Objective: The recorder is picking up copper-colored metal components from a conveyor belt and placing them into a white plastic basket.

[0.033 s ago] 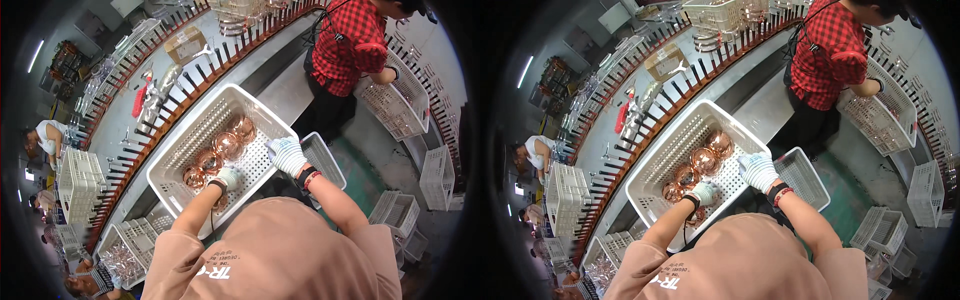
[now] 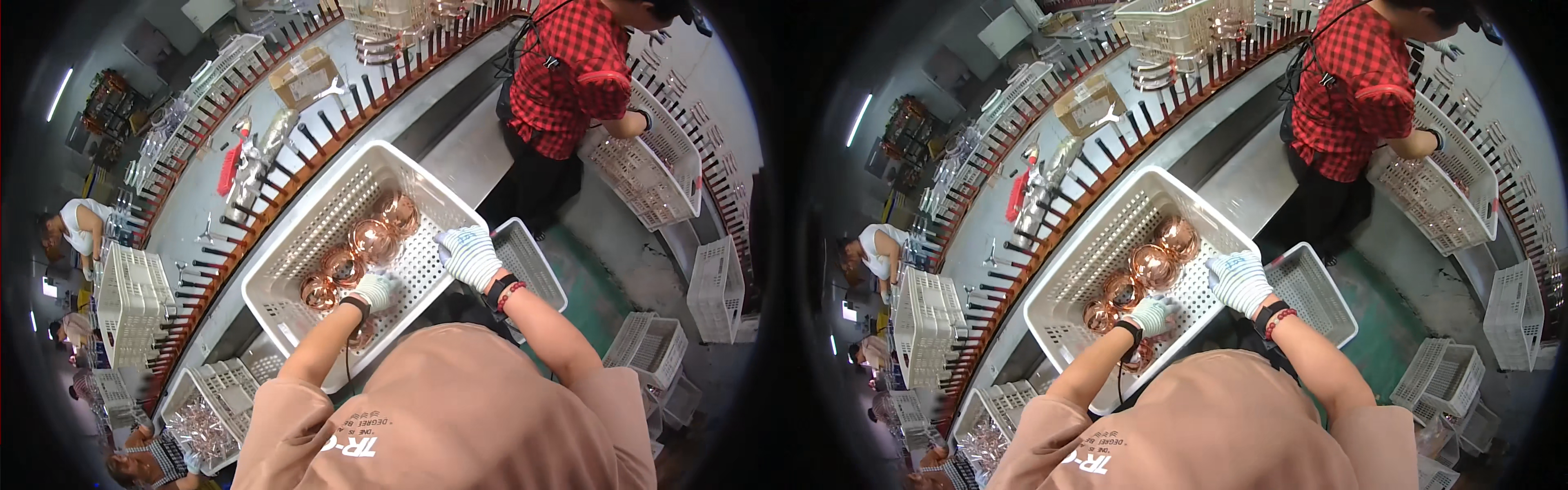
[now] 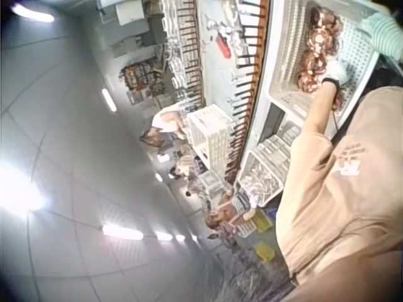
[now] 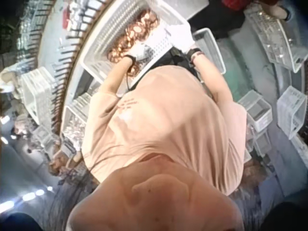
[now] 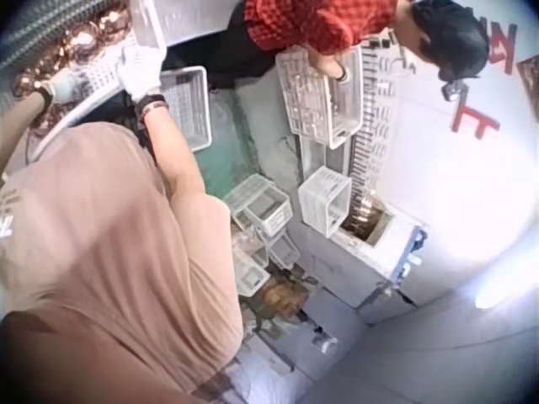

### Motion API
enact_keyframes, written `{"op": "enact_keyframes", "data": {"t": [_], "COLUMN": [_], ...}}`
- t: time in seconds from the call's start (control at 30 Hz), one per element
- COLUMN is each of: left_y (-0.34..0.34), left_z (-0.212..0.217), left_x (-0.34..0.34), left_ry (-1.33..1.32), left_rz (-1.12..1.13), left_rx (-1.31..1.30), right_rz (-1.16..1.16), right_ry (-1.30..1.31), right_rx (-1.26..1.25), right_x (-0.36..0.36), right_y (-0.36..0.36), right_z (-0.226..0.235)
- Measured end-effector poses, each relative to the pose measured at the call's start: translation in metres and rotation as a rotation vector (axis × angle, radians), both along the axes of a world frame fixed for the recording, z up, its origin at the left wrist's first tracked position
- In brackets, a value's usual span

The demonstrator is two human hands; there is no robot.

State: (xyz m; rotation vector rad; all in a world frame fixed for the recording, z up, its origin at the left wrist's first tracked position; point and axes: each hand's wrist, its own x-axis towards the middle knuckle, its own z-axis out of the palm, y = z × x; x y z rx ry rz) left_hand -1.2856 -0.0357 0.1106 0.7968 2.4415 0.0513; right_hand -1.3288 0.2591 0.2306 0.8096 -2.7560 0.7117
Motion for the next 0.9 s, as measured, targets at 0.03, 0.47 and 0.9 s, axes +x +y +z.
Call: {"op": "enact_keyframes", "data": {"t": [0.03,0.47,0.9], "left_y": [0.007,0.019,0.037], "left_z": [0.019,0.239,0.303], "left_x": [-0.011,-0.326,-0.404], "left_ry": [0.015,-0.398,0.717], "left_rz": [0.069,1.341,0.901], "left_rx": [0.136,1.512,1.089], "right_rz": [-0.01,-0.031,-0.025], "right_ry": [-0.046,-0.101,-0.135], "right_rx": [0.064,0.001,-0.019], "right_x": [-0.001,-0.006,-0.021], "right_y": [0.002,0.014,0.03], "right_z": [0.004,0.002,0.003]}}
